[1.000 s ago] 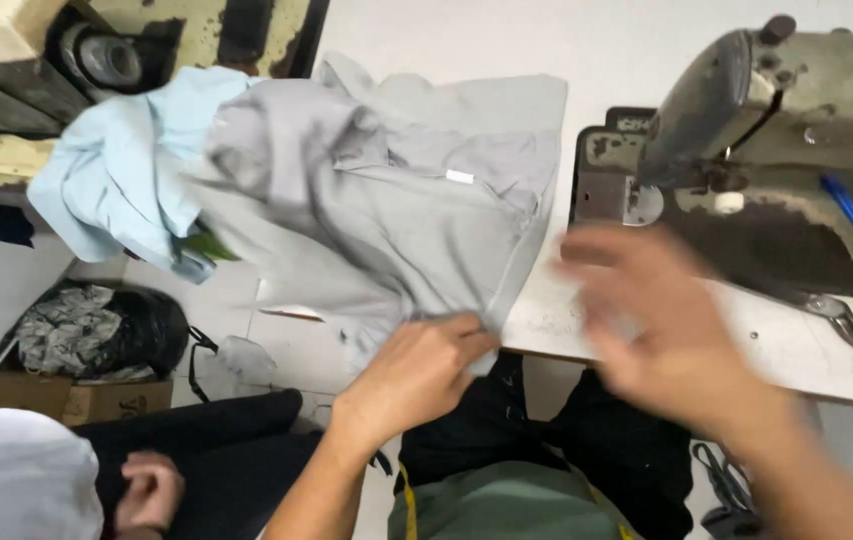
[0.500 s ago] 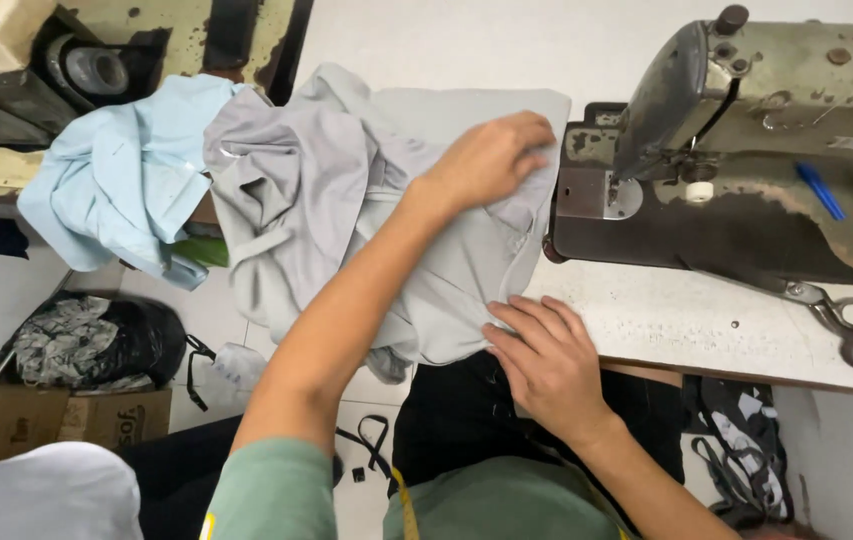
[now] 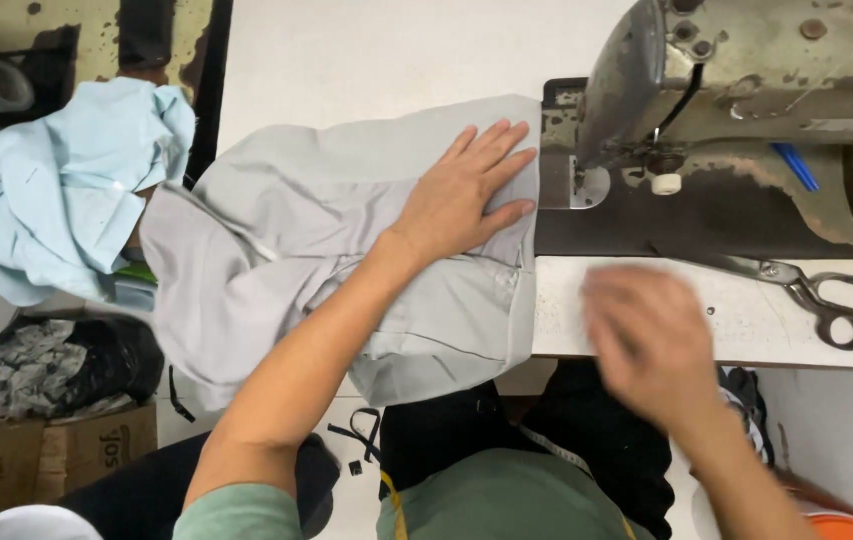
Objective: Repairing a pair of trousers by trimming loose threads with scissors and aligning the fabric at a sewing machine station.
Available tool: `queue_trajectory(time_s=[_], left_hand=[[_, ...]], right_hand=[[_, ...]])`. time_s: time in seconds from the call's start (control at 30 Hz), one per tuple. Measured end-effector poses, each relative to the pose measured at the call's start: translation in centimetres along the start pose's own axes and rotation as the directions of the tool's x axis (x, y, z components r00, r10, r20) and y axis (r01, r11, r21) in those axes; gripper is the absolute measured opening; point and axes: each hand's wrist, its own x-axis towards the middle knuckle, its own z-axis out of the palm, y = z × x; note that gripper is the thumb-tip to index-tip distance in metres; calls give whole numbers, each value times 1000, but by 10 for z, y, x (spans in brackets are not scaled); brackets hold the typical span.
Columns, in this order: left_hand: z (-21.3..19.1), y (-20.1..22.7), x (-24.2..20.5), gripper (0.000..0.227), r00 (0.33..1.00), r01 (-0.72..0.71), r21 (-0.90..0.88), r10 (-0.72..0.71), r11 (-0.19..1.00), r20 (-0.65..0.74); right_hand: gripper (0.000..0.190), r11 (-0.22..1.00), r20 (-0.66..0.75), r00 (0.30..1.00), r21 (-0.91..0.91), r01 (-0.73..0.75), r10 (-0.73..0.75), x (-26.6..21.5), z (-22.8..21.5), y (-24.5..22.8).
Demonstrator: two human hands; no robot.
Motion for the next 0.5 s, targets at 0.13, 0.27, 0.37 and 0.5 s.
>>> queue_trajectory(time_s=[0.13, 0.27, 0.37, 0.5], left_hand=[[-4, 13, 2, 64, 998, 61, -6, -60, 998, 22], [-4, 24, 3, 64, 996, 86, -16, -85, 996, 30], [-3, 28, 4, 68, 994, 108, -12, -108, 994, 31], [2, 34, 10, 86, 990, 124, -61, -119, 990, 77]], right_hand=[[48, 949, 25, 964, -181, -258, 266, 45, 11, 64], [78, 785, 281, 734, -269, -557, 618, 64, 39, 91], [21, 885, 104, 884, -162, -437, 456, 57, 45, 98], [8, 987, -52, 999, -161, -3, -5, 51, 37, 102]])
